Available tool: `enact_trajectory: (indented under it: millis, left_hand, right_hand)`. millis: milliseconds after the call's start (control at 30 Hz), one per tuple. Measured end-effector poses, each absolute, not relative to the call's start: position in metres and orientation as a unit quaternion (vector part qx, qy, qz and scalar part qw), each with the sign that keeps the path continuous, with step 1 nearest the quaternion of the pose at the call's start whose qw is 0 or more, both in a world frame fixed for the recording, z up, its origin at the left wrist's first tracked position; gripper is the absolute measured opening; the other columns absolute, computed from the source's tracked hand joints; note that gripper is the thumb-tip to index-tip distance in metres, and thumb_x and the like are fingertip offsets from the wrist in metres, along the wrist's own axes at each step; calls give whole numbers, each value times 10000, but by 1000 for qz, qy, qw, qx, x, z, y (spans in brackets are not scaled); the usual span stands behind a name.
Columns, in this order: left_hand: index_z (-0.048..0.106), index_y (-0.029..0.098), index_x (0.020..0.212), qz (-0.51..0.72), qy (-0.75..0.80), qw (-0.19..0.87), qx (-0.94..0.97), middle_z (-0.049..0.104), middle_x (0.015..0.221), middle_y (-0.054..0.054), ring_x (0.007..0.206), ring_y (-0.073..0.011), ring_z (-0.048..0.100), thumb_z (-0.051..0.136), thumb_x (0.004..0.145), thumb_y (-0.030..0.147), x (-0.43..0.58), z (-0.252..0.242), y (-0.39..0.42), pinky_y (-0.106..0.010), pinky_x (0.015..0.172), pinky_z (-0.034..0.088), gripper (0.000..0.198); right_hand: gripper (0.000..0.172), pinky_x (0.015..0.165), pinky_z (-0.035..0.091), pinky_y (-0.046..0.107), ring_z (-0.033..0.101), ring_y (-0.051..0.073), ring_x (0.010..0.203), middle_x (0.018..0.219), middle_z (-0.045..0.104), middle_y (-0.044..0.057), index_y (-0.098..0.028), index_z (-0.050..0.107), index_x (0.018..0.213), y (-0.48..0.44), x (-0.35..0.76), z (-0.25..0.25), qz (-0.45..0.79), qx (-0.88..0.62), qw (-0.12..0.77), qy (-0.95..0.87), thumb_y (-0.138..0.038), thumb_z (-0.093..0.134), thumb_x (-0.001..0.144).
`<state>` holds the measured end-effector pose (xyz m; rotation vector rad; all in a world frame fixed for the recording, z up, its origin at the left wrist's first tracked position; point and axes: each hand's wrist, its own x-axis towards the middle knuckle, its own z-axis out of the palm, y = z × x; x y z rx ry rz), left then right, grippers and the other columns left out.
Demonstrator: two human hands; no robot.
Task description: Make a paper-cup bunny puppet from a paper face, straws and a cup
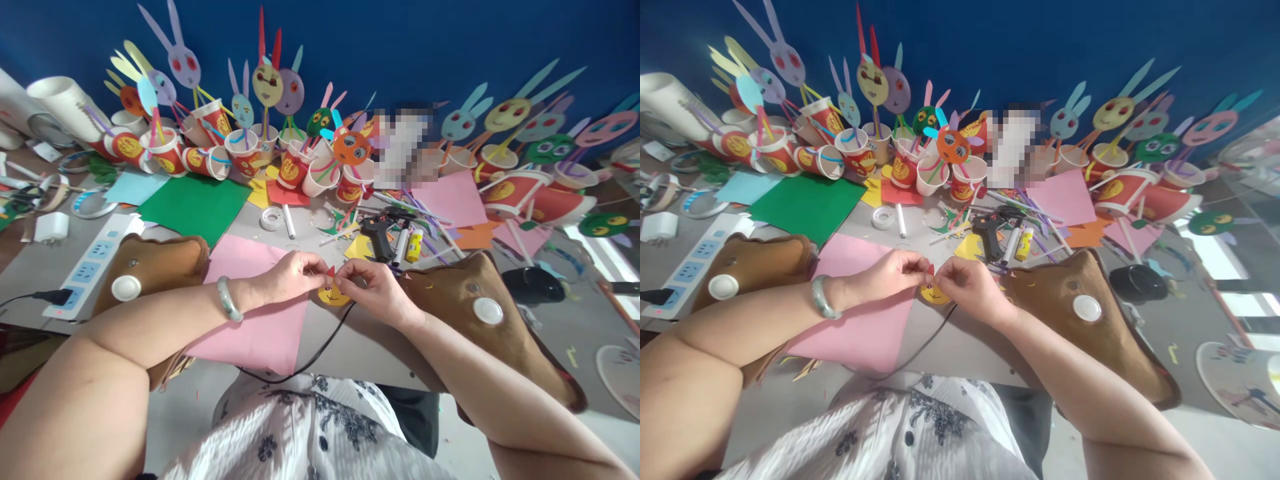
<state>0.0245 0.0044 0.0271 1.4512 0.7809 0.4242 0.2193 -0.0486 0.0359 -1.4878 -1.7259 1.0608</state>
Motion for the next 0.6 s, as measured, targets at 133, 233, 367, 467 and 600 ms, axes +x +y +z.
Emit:
enact_trajectory:
  millis: [133,233,367,467,600]
  left_hand:
    - [643,132,780,194,349,644,652,583,723,12,671,-92,496,640,834,225,23,28,6,-237,640,406,108]
    - [630,135,778,229,358,637,643,591,740,7,694,-94,518,638,831,219,21,36,11,-233,663,417,99]
    - [590,156,768,290,382,655,584,544,671,29,613,-77,487,618,849,217,17,49,23,-220,608,396,105]
    - [543,164,706,338,396,643,562,492,635,41,583,-63,453,604,861,211,14,52,32,-211,591,370,172]
    - [536,163,705,355,393,653,542,476,648,41,583,-59,449,595,861,201,13,47,37,-211,581,358,171]
  right_hand:
    - [232,571,451,257,569,141,607,658,668,17,-187,638,705,-47,221,35,388,-570,310,-655,-382,681,821]
    - [287,581,461,265,586,151,615,674,682,26,-194,635,713,-45,223,33,360,-582,329,-650,-444,679,846]
    - [241,622,469,292,619,170,641,700,693,30,-206,637,755,-41,228,27,276,-614,359,-647,-410,639,884]
    - [151,745,463,350,637,186,691,751,721,32,-216,656,785,-38,231,22,196,-608,343,-689,-321,616,886]
    - [143,820,405,394,645,192,735,841,746,50,-208,689,839,-33,231,19,163,-571,279,-754,-288,590,902]
